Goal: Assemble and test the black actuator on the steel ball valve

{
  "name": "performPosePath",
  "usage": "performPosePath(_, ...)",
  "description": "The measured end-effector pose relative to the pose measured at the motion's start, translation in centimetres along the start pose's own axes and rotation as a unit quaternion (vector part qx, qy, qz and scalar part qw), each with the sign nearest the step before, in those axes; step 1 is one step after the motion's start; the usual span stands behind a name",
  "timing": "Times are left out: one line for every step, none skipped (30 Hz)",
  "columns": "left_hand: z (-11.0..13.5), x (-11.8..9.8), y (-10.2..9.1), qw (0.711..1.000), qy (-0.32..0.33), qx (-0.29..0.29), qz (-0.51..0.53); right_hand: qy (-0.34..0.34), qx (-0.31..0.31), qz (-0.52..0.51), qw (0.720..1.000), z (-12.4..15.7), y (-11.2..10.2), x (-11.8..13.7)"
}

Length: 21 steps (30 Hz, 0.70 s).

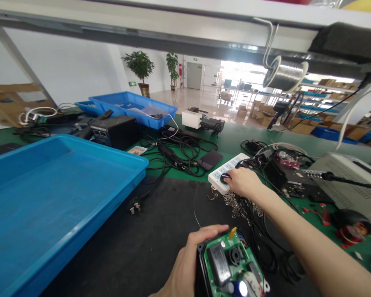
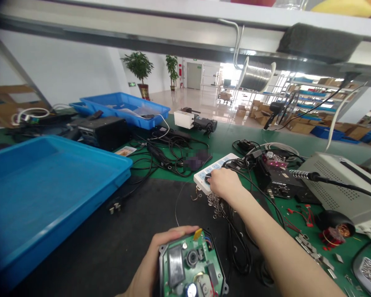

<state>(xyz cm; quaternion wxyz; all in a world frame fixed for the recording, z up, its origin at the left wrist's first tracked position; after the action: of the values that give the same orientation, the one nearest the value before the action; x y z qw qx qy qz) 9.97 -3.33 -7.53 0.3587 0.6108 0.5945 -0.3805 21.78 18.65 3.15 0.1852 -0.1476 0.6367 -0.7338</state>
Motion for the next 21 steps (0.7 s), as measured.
performPosePath(0.1, 0.2, 0.1, 1.0, -0.009, 0.002, 0.002, -0.006, 0.001, 0.001, 1.0, 0.0, 0.0, 0.1)
performPosePath(0.1, 0.2, 0.1, 1.0, -0.018, 0.005, 0.003, -0.01, 0.001, 0.001, 1.0, -0.1, 0.0, 0.3)
performPosePath(0.1, 0.2, 0.1, 1.0, -0.027, 0.008, 0.004, -0.012, 0.0, 0.001, 1.0, -0.1, 0.1, 0.4)
performPosePath(0.1, 0.1, 0.0, 0.999, -0.032, 0.008, 0.004, -0.012, -0.003, 0.0, 1.0, -0.1, 0.2, 0.4)
performPosePath(0.1, -0.1, 0.0, 0.999, -0.039, 0.007, 0.002, -0.012, -0.007, -0.003, 1.0, 0.0, 0.3, 0.4)
performPosePath(0.0, -0.4, -0.1, 0.999, -0.046, 0.007, -0.002, -0.01, -0.011, -0.008, 1.0, 0.2, 0.4, 0.4)
performPosePath(0.0, -0.6, -0.2, 0.999, -0.052, 0.005, -0.006, -0.009, -0.016, -0.015, 1.0, 0.4, 0.6, 0.4)
performPosePath(-0.1, -0.8, -0.3, 0.998, -0.057, 0.006, -0.008, -0.009, -0.022, -0.024, 0.999, 0.5, 0.8, 0.4)
performPosePath(-0.1, -1.0, -0.4, 0.998, -0.06, 0.009, -0.01, -0.011, -0.029, -0.034, 0.999, 0.8, 0.9, 0.4)
performPosePath(-0.2, -1.1, -0.4, 0.998, -0.058, 0.013, -0.012, -0.013, -0.035, -0.047, 0.998, 1.0, 0.9, 0.4)
performPosePath(-0.2, -1.1, -0.4, 0.998, -0.053, 0.017, -0.015, -0.017, -0.043, -0.06, 0.997, 1.3, 0.7, 0.4)
performPosePath(-0.3, -1.1, -0.4, 0.999, -0.043, 0.019, -0.021, -0.02, -0.053, -0.075, 0.996, 1.8, 0.4, 0.2)
performPosePath(-0.3, -1.0, -0.4, 0.999, -0.031, 0.022, -0.028, -0.021, -0.068, -0.093, 0.993, 2.4, -0.1, 0.0)
performPosePath(-0.4, -0.9, -0.4, 0.999, -0.019, 0.028, -0.036, -0.019, -0.089, -0.113, 0.989, 3.2, -0.7, -0.4)
performPosePath(-0.5, -0.8, -0.4, 0.999, -0.007, 0.033, -0.041, -0.014, -0.112, -0.138, 0.984, 4.3, -1.5, -0.9)
performPosePath(-0.5, -0.8, -0.4, 0.998, 0.005, 0.036, -0.044, -0.006, -0.136, -0.168, 0.976, 5.5, -2.4, -1.4)
performPosePath(-0.6, -0.9, -0.4, 0.998, 0.016, 0.036, -0.046, 0.003, -0.155, -0.202, 0.967, 6.9, -3.1, -2.1)
performPosePath(-0.6, -1.1, -0.4, 0.998, 0.021, 0.035, -0.048, 0.009, -0.166, -0.237, 0.957, 8.4, -3.7, -2.7)
performPosePath(-0.7, -1.4, -0.3, 0.998, 0.02, 0.034, -0.05, 0.011, -0.167, -0.275, 0.947, 10.0, -4.2, -3.3)
performPosePath(-0.7, -1.8, -0.3, 0.998, 0.009, 0.027, -0.05, 0.014, -0.165, -0.317, 0.934, 11.5, -4.4, -3.7)
performPosePath(-0.8, -2.2, -0.2, 0.999, -0.006, 0.018, -0.045, 0.02, -0.159, -0.381, 0.911, 12.9, -4.4, -4.2)
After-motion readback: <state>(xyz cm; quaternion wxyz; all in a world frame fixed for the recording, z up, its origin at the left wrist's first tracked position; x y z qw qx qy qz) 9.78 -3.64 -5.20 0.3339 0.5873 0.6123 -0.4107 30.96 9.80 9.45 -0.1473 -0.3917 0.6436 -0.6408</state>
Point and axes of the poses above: each hand's wrist, its own z-axis away from the middle knuckle, its own y-axis out of the palm, x = y × z, the point moved 4 cm from there along -z, towards the middle knuckle, and after that the axes turned 7 degrees about -z, right-handed, at the moved point
